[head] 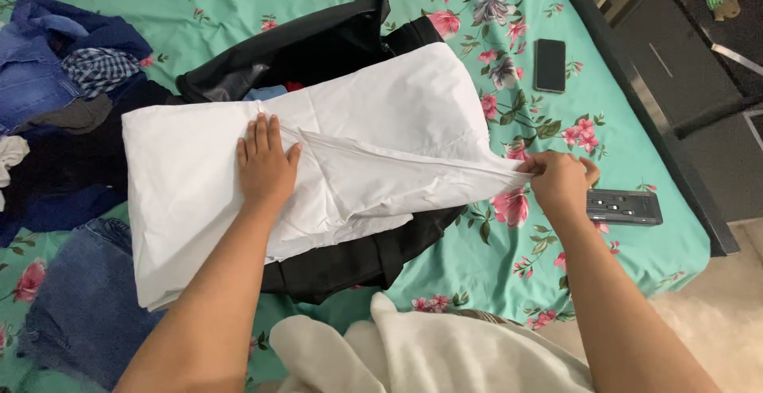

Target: Packing several pieces of clothing into a black duffel bag on a bed.

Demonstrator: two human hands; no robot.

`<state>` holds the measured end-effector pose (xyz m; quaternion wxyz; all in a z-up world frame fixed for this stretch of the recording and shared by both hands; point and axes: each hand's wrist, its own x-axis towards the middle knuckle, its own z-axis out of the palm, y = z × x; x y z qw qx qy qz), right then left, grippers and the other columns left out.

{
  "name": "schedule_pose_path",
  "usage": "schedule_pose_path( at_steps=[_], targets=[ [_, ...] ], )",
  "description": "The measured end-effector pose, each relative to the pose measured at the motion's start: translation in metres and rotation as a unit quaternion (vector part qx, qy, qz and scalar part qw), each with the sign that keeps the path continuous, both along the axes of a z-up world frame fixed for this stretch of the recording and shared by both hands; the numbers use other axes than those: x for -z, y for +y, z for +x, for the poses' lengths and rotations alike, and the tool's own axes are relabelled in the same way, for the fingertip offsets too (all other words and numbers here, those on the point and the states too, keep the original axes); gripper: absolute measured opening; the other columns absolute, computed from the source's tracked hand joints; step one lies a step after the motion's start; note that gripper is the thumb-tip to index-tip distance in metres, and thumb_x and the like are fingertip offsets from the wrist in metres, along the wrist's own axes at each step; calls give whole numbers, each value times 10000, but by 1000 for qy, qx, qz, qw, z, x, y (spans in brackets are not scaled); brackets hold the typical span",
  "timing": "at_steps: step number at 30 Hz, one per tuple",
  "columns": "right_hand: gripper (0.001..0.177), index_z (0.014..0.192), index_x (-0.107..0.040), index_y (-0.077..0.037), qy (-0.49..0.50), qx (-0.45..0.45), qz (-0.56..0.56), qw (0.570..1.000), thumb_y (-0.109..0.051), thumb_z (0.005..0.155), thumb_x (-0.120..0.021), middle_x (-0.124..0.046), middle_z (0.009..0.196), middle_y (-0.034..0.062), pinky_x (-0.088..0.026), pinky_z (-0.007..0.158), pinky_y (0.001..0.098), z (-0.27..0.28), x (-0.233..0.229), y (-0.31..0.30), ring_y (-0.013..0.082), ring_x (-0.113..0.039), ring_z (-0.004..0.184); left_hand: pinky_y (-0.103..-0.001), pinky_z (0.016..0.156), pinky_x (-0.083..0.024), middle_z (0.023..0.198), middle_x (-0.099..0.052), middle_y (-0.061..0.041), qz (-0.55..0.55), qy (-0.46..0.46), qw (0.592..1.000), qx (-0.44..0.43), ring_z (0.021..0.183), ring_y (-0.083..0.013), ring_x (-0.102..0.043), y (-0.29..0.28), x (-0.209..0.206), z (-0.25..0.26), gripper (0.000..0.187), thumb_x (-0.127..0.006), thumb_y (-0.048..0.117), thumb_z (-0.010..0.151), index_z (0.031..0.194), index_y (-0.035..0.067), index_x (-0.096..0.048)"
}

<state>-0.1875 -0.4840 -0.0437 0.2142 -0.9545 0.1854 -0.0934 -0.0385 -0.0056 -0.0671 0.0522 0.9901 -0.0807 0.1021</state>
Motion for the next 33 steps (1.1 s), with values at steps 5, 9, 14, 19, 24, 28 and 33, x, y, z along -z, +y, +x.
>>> schedule_pose_path(
  at_steps=[5,9,14,19,24,28,33],
  targets=[
    [322,884,-823,-155,33,12,6,999,54,737,-627,-762,777,38,-226,1141,449,7,0,-2,219,-695,782,-516,1241,-160,1675,-273,-152,-4,-21,999,-49,1543,-330,-217,-25,-7,-18,687,-492,418,1039,1592,44,-328],
    [339,886,-831,-174,48,36,-4,998,60,745,-630,-767,782,24,-202,1162,482,8,14,-6,221,-693,819,-513,1243,-166,1662,-291,-181,-7,-60,997,-54,1541,-343,-220,-38,1,-44,646,-476,373,1072,1571,-17,-351],
    [219,869,-836,-197,55,49,-18,997,-43,797,-698,-757,785,21,-211,1124,522,8,10,-3,233,-677,853,-498,1263,-183,1666,-308,-147,-19,-54,997,-51,1555,-305,-231,-45,-8,-70,635,-454,388,1068,1573,15,-364],
    [300,873,-852,-244,88,84,-34,992,-17,814,-665,-765,778,23,-220,1150,526,17,1,1,243,-696,864,-496,1228,-184,1638,-310,-159,-27,-48,998,-31,1522,-320,-244,-47,-13,-68,654,-475,379,1034,1556,1,-365],
    [291,1072,-714,-115,-271,-34,-39,961,30,832,-634,-715,1084,79,-434,979,466,50,-33,60,321,-632,1099,-507,1247,-223,1619,-355,-207,-109,-42,986,-117,1522,-361,-301,-98,-18,-83,595,-493,338,1054,1503,-44,-412],
    [198,1070,-667,-87,-287,-185,34,939,24,914,-617,-676,1120,114,-437,976,479,50,-80,169,363,-601,1109,-518,1231,-238,1603,-380,-214,-174,-55,980,-79,1500,-366,-329,-140,-29,-118,594,-499,303,1038,1508,-50,-418],
    [312,1199,-615,-22,-194,-435,56,878,-125,904,-611,-648,1226,153,-494,1016,437,21,-60,217,356,-610,1157,-525,1228,-211,1614,-298,-249,-201,-107,971,77,1517,-405,-254,-134,-27,-132,671,-502,251,991,1527,-114,-331]
  ],
)
